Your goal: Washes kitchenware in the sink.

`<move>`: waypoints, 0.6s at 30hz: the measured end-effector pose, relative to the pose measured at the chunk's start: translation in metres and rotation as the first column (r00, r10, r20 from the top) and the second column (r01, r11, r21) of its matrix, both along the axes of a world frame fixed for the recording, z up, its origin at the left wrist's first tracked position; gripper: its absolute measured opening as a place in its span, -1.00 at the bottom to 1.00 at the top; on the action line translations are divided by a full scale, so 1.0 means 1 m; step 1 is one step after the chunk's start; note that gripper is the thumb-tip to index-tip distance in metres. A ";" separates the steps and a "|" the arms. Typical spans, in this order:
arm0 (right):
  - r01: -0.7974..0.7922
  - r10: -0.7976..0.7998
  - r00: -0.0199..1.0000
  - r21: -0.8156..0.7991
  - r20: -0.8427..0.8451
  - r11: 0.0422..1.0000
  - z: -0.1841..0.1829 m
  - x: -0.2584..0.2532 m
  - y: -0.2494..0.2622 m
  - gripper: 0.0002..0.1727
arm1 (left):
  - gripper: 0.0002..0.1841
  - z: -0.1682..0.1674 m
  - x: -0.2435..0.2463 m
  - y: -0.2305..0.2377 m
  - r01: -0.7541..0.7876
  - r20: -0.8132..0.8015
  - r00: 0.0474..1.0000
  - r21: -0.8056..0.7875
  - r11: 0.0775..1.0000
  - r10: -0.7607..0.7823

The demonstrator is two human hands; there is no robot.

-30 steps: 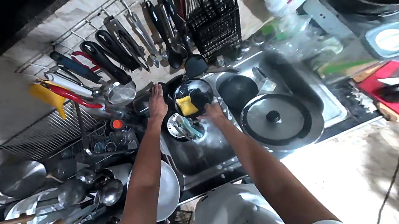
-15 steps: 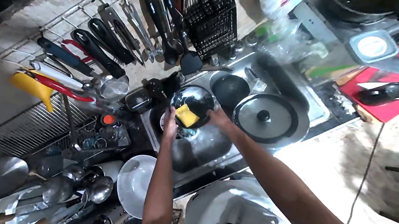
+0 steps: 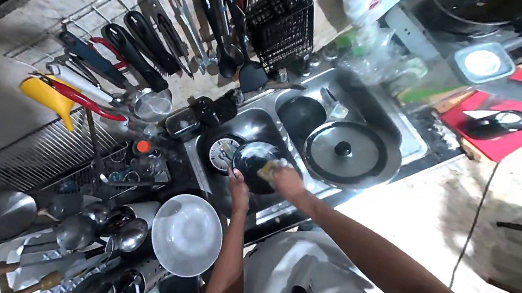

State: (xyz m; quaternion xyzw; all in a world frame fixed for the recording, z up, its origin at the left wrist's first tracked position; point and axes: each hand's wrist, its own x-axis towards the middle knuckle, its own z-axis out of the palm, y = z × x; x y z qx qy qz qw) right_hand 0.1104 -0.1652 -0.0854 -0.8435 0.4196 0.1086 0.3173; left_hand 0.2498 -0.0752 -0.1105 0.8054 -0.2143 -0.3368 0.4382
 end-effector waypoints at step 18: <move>0.092 -0.087 0.959 -0.004 0.269 0.996 -0.019 0.008 0.010 -0.59 | -0.33 0.012 -0.018 0.030 0.193 -0.069 0.980 0.057 0.980 -0.189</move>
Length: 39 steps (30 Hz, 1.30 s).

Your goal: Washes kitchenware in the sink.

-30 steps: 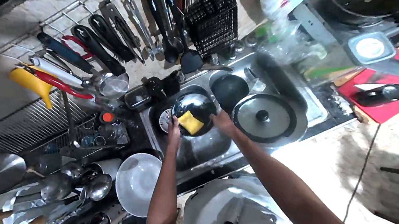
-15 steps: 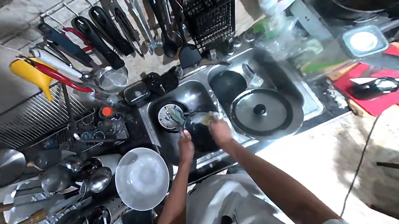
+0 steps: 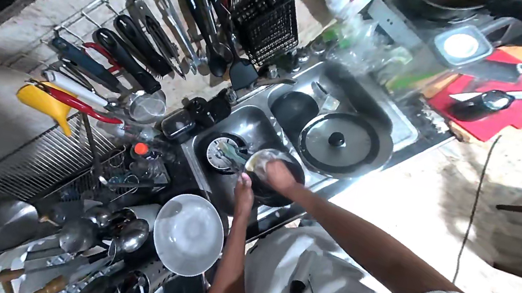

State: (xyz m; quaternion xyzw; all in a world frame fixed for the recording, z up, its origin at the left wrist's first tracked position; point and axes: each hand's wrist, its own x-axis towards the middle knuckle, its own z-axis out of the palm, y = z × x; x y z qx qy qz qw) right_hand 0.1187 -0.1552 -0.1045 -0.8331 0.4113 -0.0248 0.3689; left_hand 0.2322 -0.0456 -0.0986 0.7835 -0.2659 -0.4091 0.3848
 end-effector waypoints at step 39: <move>0.130 -0.126 0.991 0.084 -0.056 0.988 0.007 -0.004 0.006 -0.62 | -0.43 0.017 -0.012 -0.005 -0.045 0.132 0.990 -0.060 0.997 0.052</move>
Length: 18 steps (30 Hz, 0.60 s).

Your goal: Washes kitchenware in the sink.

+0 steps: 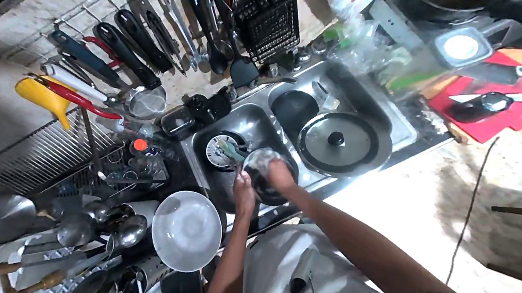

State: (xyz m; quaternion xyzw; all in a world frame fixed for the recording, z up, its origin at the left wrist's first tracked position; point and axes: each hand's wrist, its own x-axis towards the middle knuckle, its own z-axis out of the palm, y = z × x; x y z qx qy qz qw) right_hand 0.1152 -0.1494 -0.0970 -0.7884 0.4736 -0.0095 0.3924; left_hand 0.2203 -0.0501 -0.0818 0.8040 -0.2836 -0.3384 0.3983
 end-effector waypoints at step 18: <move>-0.221 0.153 0.946 -0.223 -0.286 0.949 -0.016 -0.042 -0.005 -0.71 | -0.43 -0.019 -0.002 0.001 -0.123 0.049 0.992 0.053 0.991 0.120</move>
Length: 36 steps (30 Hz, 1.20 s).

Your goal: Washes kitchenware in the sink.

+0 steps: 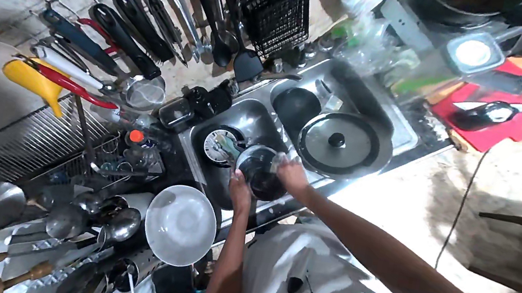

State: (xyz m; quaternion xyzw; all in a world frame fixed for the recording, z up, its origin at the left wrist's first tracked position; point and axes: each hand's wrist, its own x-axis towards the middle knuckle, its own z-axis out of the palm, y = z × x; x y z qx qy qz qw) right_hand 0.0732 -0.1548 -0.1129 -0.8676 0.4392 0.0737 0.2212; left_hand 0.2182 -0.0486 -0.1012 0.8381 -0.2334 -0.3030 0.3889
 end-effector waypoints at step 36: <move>0.433 -0.550 0.832 0.714 -0.081 0.550 0.012 -0.080 -0.049 -0.15 | -0.40 -0.054 -0.011 -0.102 0.376 0.393 0.768 0.362 0.853 -0.505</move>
